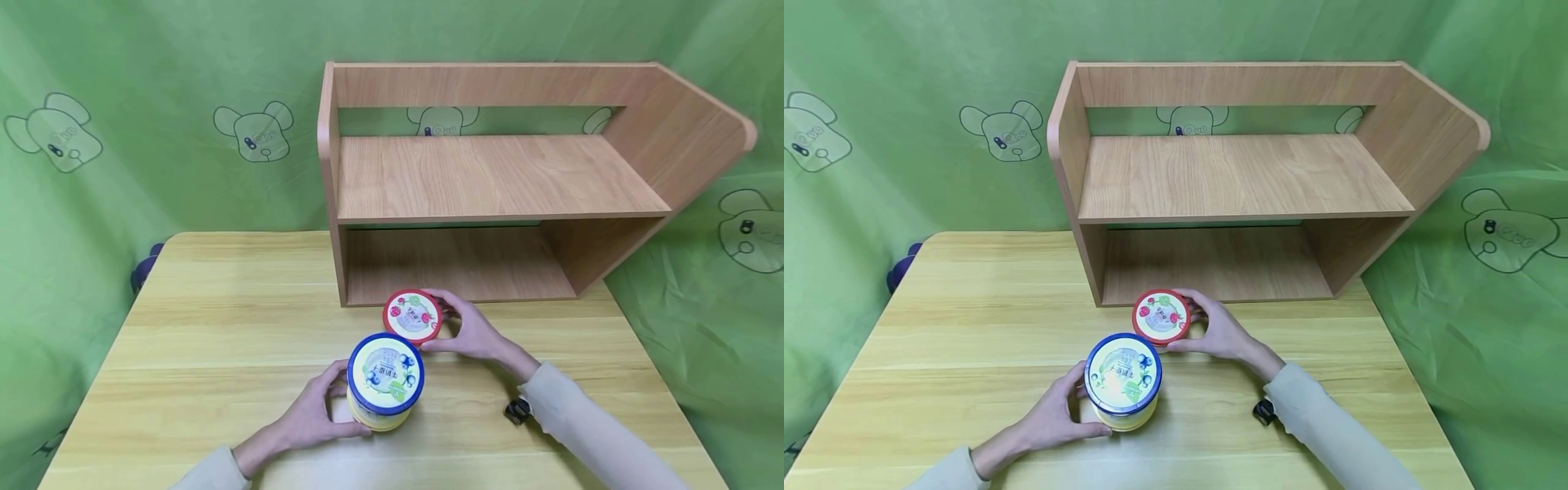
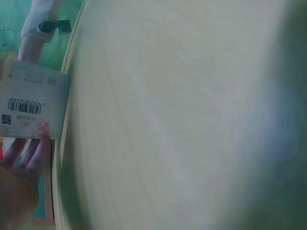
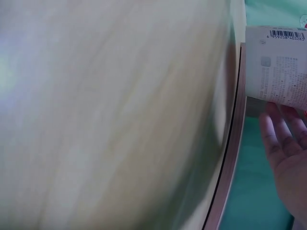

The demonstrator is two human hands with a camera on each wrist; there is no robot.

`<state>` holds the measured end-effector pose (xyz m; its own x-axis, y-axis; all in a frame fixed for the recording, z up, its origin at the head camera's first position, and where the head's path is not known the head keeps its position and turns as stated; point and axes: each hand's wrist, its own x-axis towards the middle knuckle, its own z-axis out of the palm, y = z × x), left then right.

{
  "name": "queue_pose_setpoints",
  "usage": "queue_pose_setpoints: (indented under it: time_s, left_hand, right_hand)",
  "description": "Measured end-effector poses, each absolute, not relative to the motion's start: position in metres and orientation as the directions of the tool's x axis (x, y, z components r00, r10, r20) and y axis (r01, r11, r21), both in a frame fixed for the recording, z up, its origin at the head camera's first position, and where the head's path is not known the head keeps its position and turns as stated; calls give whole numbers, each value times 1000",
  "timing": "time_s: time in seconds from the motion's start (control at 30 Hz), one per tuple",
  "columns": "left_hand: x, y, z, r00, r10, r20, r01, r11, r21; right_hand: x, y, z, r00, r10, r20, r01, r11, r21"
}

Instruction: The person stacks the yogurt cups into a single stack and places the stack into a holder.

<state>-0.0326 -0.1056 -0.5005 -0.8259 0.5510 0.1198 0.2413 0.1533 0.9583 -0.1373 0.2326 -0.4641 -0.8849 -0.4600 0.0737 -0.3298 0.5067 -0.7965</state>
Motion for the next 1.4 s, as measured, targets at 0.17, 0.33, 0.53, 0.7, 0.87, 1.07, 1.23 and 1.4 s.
queue_pose_setpoints:
  time_s: [0.17, 0.33, 0.53, 0.7, 0.87, 1.07, 1.23, 1.4]
  left_hand:
    - [-33, -106, -501, -824, 552, 127, 244, 143, 959]
    - [-32, -106, -501, -825, 551, 128, 245, 143, 959]
    - [-33, -106, -501, -823, 553, 128, 240, 135, 961]
    - [-33, -105, -501, -824, 551, 131, 240, 131, 962]
    - [-33, -105, -502, -825, 548, 135, 241, 126, 962]
    - [-33, -105, -502, -825, 549, 138, 246, 129, 961]
    - [-33, -105, -501, -823, 551, 139, 255, 139, 957]
    - [-32, -105, -501, -820, 555, 141, 252, 129, 959]
  right_hand:
    - [-134, 240, -456, -886, -454, 92, -345, 513, -786]
    - [-130, 246, -448, -890, -444, 105, -354, 529, -771]
    - [-127, 253, -437, -885, -442, 147, -389, 527, -756]
    - [-127, 255, -428, -865, -454, 212, -446, 505, -739]
    - [-125, 256, -418, -856, -458, 242, -467, 482, -741]
    - [-122, 255, -405, -839, -468, 278, -496, 448, -744]
    - [-119, 255, -391, -830, -468, 304, -511, 416, -752]
    - [-116, 255, -377, -811, -474, 344, -541, 381, -750]
